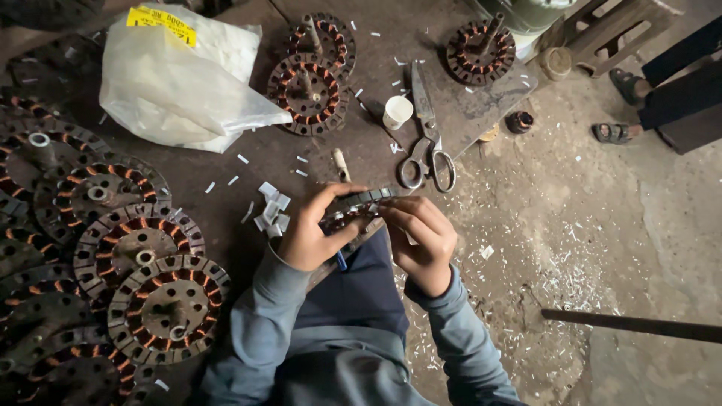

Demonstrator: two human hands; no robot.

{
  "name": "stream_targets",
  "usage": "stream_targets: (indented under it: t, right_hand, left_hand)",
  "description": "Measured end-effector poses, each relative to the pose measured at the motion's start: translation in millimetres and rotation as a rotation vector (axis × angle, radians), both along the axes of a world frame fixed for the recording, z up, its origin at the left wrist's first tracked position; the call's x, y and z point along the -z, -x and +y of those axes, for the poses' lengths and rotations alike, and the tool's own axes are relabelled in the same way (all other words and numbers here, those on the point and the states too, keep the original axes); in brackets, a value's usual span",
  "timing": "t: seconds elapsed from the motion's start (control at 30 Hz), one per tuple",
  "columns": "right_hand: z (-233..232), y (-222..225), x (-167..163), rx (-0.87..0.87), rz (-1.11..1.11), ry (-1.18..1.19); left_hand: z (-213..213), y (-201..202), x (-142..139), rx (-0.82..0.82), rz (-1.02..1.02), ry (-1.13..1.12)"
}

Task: The person inserts small white insulating pieces into slots on a circular copper-wound stator using a screwdriver and shears. They repeatedly pick up the stator, place the pieces, and trim excess material with shears.

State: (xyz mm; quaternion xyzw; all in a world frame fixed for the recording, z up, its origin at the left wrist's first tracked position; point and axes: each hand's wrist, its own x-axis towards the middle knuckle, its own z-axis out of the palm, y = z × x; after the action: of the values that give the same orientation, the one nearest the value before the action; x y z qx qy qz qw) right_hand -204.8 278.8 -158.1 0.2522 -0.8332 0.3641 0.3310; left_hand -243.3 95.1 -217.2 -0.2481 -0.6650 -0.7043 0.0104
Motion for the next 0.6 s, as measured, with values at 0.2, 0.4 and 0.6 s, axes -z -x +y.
stream_targets:
  t: [0.2, 0.4, 0.6]
  right_hand:
    - [-0.3, -8.0, 4.2, -0.004, -0.007, 0.011]
    - [-5.7, -10.7, 5.3, 0.017, -0.031, 0.045]
    - [-13.9, -9.4, 0.1, 0.054, 0.055, -0.151]
  left_hand:
    - [-1.7, -5.1, -0.4, 0.009, 0.010, -0.016]
    - [-2.7, -4.7, -2.5, -0.021, 0.036, 0.023]
    - [-3.1, -3.3, -4.2, -0.066, 0.121, 0.044]
